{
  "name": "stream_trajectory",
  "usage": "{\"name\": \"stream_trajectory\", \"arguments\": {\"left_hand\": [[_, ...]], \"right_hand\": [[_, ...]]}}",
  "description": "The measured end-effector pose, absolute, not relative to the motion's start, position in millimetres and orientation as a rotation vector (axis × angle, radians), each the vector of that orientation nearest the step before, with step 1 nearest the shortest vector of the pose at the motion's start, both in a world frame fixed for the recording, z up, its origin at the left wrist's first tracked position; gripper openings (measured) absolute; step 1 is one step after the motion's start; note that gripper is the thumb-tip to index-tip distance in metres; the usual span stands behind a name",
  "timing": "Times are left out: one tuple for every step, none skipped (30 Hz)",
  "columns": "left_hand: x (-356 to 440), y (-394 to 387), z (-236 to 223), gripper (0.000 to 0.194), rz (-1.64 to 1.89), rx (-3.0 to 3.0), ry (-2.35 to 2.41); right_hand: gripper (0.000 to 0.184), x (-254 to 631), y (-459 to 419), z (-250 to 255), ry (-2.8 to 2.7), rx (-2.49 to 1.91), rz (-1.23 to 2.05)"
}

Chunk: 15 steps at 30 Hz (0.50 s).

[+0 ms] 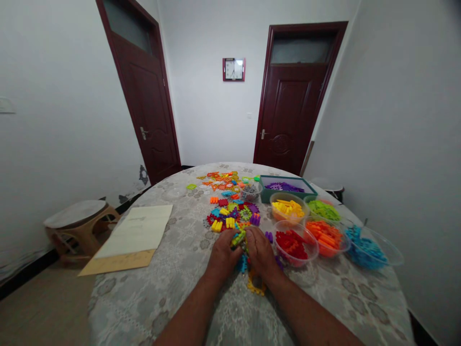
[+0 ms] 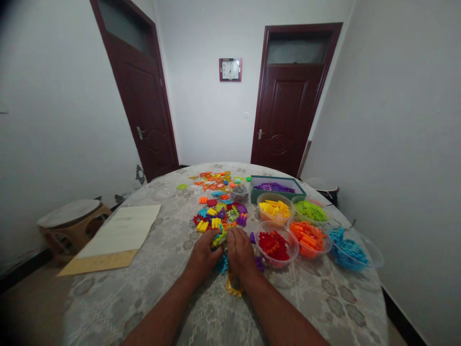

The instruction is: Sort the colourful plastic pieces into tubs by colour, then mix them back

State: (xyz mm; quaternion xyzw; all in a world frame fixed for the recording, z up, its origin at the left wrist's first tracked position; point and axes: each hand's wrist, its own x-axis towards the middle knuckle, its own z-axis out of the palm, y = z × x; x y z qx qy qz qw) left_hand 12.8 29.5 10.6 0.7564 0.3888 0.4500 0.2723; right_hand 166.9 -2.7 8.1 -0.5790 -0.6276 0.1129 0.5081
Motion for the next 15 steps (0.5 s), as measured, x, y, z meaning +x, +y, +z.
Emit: {"name": "stream_trajectory", "arguments": {"left_hand": [[14,29,12,0.04,1.227,1.968,1.069],[14,29,15,0.04,1.237,1.891,1.082],[15,28,18,0.039,1.244,1.804,1.088],[15,26,21,0.037,1.25,1.71,1.083],[16,25,25,0.035,1.253,1.615,1.074],[16,23,29,0.034,1.259,1.523,1.064],[17,21,34,0.033,1.266,1.437,1.057],[17,19,38,0.034,1.267,1.358,1.057],[18,17,43,0.035,1.26,1.278,1.058],[19,15,47,0.038,1.242,1.196,1.054],[20,13,52,0.04,1.216,1.109,1.041],[21,11,56,0.042,1.185,1.026,1.012],[22,9,59,0.043,1.151,0.952,0.973],[22,8,61,0.044,1.126,0.889,0.93],[23,7,62,0.045,1.105,0.839,0.886]], "right_hand": [[0.04,167,-2,9,-1.506,-1.389,0.271],[0.04,168,-2,9,-1.5,-1.385,0.268],[0.039,168,-2,10,-1.494,-1.381,0.263],[0.038,168,-2,10,-1.494,-1.376,0.259],[0.038,168,-2,11,-1.494,-1.369,0.254],[0.038,168,-2,11,-1.497,-1.361,0.251],[0.038,168,-2,11,-1.501,-1.352,0.248],[0.038,168,-3,12,-1.502,-1.342,0.245],[0.038,168,-3,13,-1.501,-1.331,0.241],[0.038,168,-5,14,-1.497,-1.322,0.238],[0.038,168,-6,15,-1.492,-1.313,0.237],[0.037,167,-8,17,-1.487,-1.303,0.239],[0.037,166,-10,19,-1.483,-1.293,0.242],[0.038,165,-12,21,-1.48,-1.284,0.247],[0.038,165,-14,23,-1.476,-1.279,0.254]]}}
